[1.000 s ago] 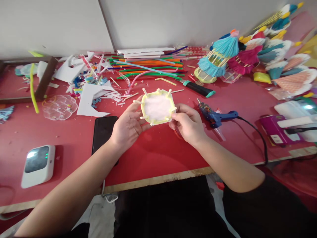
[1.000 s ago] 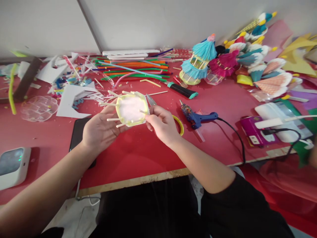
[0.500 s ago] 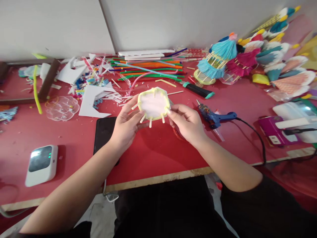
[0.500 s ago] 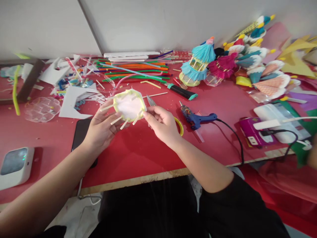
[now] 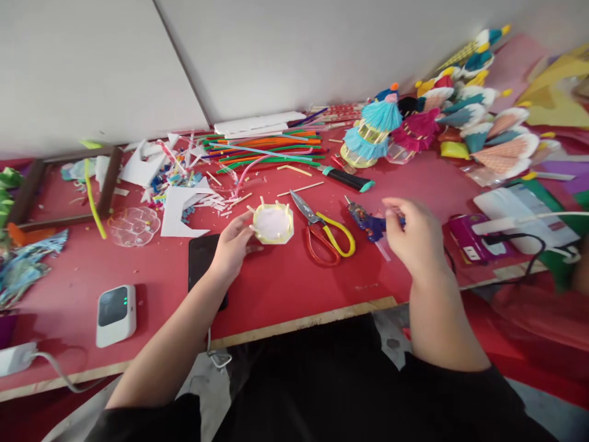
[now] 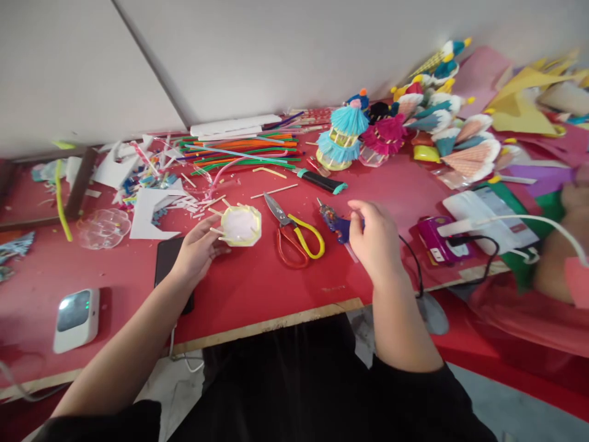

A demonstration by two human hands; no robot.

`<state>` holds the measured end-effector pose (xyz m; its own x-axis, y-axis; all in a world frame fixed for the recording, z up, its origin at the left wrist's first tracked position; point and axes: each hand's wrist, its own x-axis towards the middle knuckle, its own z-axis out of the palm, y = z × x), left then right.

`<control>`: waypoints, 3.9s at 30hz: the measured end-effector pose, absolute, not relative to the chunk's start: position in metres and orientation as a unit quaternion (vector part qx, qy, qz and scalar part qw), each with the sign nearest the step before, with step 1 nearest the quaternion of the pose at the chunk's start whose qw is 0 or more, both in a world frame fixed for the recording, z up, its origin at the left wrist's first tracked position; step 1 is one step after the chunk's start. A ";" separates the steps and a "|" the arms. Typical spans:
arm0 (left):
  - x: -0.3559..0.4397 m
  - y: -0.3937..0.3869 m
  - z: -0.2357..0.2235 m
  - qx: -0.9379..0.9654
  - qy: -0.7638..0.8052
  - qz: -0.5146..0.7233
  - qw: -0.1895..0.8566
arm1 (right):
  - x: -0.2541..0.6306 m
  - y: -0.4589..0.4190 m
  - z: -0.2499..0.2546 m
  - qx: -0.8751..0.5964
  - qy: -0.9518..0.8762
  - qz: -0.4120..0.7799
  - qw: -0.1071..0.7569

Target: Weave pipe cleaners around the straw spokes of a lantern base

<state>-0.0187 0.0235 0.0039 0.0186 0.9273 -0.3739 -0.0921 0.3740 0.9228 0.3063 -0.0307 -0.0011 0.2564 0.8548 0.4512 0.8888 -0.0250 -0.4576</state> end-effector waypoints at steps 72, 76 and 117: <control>-0.028 -0.077 -0.006 0.819 0.471 0.323 0.056 | 0.315 0.116 -0.017 -0.681 -0.718 0.082 0.117; -0.030 -0.073 -0.003 0.806 0.485 0.328 0.082 | 0.307 0.106 0.007 -0.698 -0.710 0.040 0.085; -0.043 -0.077 0.004 0.813 0.515 0.260 0.077 | 0.221 -0.049 0.023 -0.596 -0.698 0.357 0.172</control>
